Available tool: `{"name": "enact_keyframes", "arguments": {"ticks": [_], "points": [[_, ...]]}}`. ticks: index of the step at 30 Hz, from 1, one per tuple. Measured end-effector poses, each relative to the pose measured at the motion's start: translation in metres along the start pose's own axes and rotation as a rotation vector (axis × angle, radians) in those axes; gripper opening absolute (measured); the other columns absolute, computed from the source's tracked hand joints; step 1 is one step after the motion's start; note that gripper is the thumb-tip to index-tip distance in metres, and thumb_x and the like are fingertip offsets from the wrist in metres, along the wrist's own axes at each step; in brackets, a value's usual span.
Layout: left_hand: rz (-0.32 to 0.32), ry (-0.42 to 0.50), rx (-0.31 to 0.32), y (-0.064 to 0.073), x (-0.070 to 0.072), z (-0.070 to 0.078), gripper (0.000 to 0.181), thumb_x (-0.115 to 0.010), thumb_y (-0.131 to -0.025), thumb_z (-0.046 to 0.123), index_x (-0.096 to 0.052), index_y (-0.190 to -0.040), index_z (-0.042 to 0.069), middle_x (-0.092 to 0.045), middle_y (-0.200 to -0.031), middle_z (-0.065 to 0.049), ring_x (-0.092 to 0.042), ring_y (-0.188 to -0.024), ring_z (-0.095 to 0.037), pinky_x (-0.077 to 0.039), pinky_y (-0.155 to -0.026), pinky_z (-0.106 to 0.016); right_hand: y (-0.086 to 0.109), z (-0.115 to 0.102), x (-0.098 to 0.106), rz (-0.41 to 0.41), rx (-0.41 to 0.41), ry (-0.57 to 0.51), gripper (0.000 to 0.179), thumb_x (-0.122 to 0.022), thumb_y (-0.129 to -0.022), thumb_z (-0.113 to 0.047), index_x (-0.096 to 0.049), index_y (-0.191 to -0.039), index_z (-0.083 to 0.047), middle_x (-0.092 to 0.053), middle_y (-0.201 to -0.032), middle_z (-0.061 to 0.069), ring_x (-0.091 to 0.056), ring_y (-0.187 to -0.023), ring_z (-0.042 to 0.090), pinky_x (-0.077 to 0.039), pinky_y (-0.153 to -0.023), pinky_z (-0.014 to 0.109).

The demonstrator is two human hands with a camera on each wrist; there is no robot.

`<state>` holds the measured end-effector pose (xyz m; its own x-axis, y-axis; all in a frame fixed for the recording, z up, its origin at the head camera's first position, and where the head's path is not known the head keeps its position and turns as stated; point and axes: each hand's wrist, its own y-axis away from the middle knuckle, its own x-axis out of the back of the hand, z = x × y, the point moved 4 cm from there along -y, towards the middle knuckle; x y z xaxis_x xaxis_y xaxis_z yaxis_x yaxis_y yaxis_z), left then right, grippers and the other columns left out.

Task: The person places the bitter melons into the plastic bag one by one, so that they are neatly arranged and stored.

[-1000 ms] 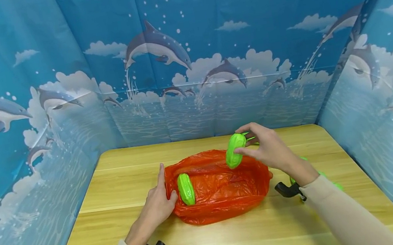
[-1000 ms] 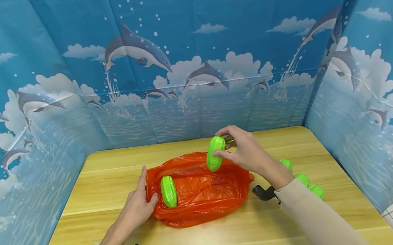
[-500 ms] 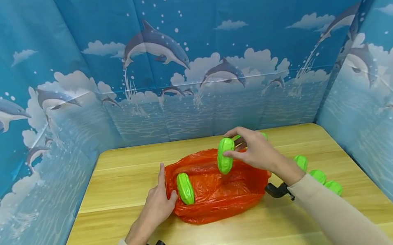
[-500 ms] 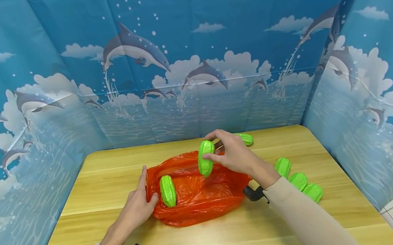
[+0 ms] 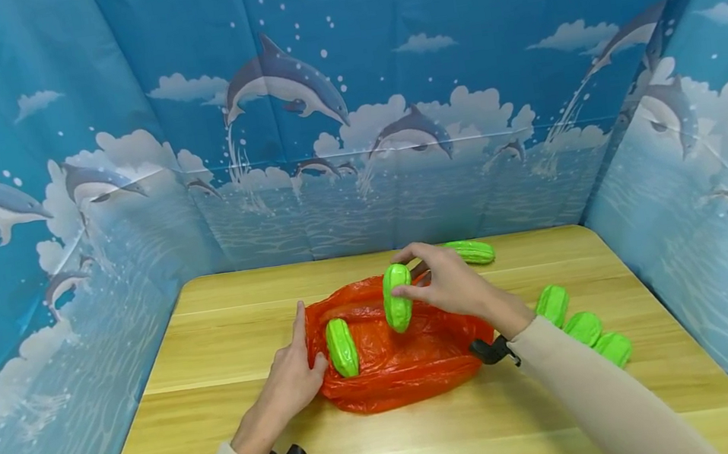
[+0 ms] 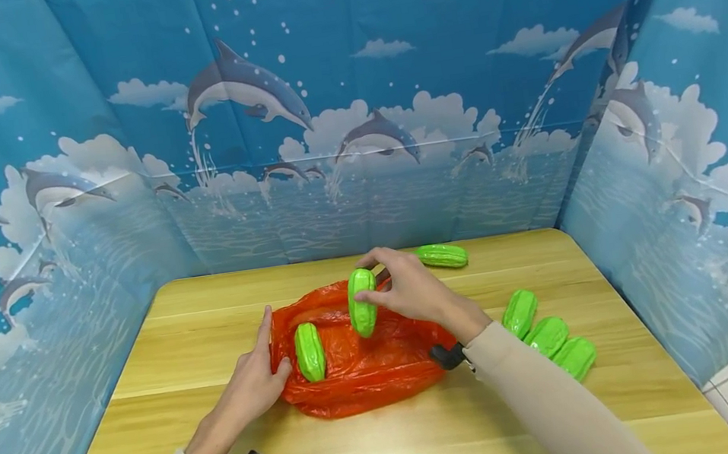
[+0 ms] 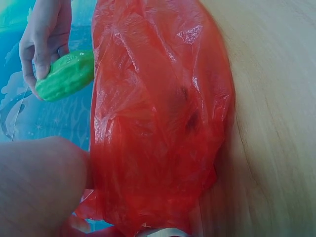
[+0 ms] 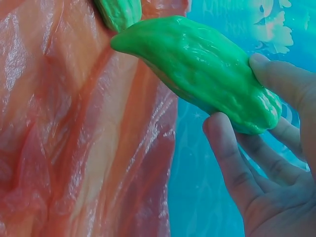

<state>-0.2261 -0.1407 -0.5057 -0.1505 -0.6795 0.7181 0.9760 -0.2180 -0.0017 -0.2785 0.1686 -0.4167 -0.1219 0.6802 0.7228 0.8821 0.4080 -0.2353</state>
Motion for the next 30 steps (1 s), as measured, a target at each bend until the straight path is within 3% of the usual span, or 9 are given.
{"name": "enact_keyframes", "arguments": {"ticks": [9,16,30], "points": [[0.001,-0.003,0.002,-0.001,0.0,0.0,0.11,-0.068,-0.11,0.005,0.007,-0.189,0.02,-0.052,-0.062,-0.001,-0.049,-0.047,-0.016,-0.044,-0.048,-0.028,-0.012,-0.001,-0.013,-0.062,-0.018,0.016,0.052,-0.09,-0.105,-0.032,-0.071,-0.15,-0.015,-0.075,-0.147,0.009,-0.082,-0.121,0.029,-0.071,-0.098,0.043],[-0.001,0.002,0.003,0.0,0.0,0.0,0.111,-0.068,-0.11,0.005,0.007,-0.189,0.019,-0.053,-0.062,-0.001,-0.05,-0.047,-0.016,-0.044,-0.048,-0.027,-0.02,-0.001,-0.022,-0.106,-0.043,0.019,0.054,-0.089,-0.106,-0.037,-0.072,-0.153,-0.015,-0.075,-0.151,0.009,-0.083,-0.121,0.029,-0.071,-0.1,0.045],[-0.003,0.004,0.004,-0.001,-0.001,-0.002,0.111,-0.069,-0.11,0.005,0.008,-0.189,0.021,-0.054,-0.062,-0.002,-0.051,-0.047,-0.017,-0.045,-0.048,-0.028,-0.031,-0.001,-0.037,-0.171,-0.017,0.064,0.05,-0.088,-0.106,-0.039,-0.074,-0.149,-0.016,-0.077,-0.145,0.008,-0.084,-0.115,0.026,-0.069,-0.102,0.044]]}}
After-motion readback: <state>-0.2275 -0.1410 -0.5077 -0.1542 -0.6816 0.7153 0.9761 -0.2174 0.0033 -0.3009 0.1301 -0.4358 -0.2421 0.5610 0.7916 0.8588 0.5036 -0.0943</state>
